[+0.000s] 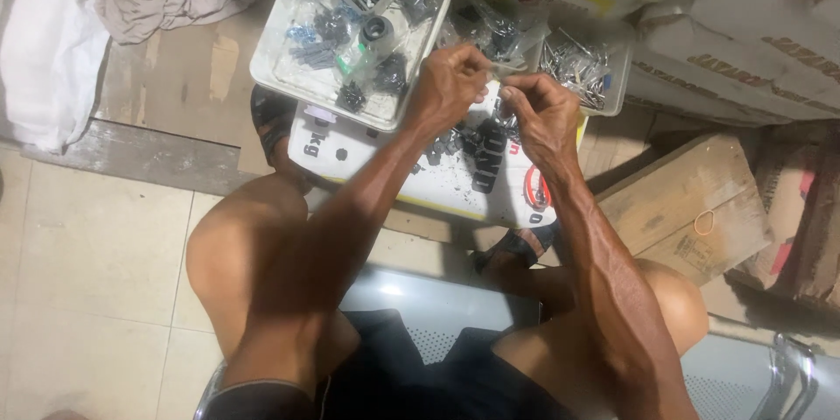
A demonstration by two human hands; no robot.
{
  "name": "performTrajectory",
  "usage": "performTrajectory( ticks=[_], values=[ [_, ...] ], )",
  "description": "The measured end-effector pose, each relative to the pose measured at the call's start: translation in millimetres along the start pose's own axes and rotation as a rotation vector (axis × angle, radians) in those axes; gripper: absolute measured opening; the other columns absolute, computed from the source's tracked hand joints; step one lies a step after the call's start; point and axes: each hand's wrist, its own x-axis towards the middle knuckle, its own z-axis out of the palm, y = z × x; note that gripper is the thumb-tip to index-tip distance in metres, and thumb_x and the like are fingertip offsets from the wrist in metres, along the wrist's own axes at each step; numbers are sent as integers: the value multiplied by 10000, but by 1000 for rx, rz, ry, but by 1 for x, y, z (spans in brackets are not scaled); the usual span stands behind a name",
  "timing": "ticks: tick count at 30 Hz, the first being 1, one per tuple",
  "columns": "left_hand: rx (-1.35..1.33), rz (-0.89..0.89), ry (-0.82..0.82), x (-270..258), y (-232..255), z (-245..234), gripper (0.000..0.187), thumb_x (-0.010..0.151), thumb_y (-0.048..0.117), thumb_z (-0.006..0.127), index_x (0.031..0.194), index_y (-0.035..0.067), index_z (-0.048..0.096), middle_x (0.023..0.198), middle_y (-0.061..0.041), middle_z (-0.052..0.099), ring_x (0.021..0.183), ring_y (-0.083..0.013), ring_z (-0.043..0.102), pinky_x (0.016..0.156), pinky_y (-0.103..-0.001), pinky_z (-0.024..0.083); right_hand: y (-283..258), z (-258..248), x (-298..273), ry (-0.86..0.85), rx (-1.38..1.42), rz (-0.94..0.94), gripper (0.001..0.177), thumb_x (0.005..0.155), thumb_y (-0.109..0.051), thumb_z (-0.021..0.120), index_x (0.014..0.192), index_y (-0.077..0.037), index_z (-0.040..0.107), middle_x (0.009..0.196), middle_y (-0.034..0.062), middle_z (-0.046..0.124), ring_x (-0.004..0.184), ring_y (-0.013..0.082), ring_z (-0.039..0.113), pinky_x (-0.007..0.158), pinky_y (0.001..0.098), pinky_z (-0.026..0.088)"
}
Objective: Sorting small metal hardware components from plastic trays into a pile.
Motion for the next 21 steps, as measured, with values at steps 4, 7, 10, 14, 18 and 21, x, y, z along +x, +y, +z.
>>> performTrajectory(
  ticks=[4,7,10,14,18,21],
  values=[
    [74,68,-33,15,-49,22,122,834,-48,691,865,44,766,714,-180,740,614,-193,764,486,-252,655,18,0,0,30,54,30,181,967,28,776,1130,52,702,801,117,682,711,123,657,680,279,558],
    [-64,-6,-70,13,-44,26,128,836,-51,688,928,9,754,749,-191,744,615,-158,736,555,-215,664,10,-11,2,9,24,6,369,972,35,774,1303,49,611,878,106,624,777,149,609,726,296,542],
    [-119,-34,-121,10,-41,24,145,840,-48,682,962,-4,748,783,-206,748,623,-151,740,572,-208,673,37,-22,2,-44,-240,-9,150,986,-133,843,1050,-22,766,931,160,676,797,184,631,679,326,503],
    [293,-71,-125,20,-64,27,180,906,27,576,958,-12,744,811,-243,735,724,-305,761,601,-379,646,78,-25,-14,-164,-760,131,134,883,-182,856,935,-118,751,892,136,672,842,383,697,736,518,547],
    [444,-44,17,41,-94,20,182,885,169,579,858,113,750,767,-115,758,790,-327,779,707,-444,612,55,-18,-14,-342,-1140,415,348,771,-166,818,1099,-103,723,1076,169,728,1012,459,726,882,637,562],
    [404,-21,42,37,-77,19,204,889,174,589,886,44,745,756,-169,745,823,-347,774,686,-425,613,72,-27,-16,-374,-1132,429,496,730,-143,890,1179,-86,686,1162,212,703,1062,476,708,922,617,545]
  ],
)
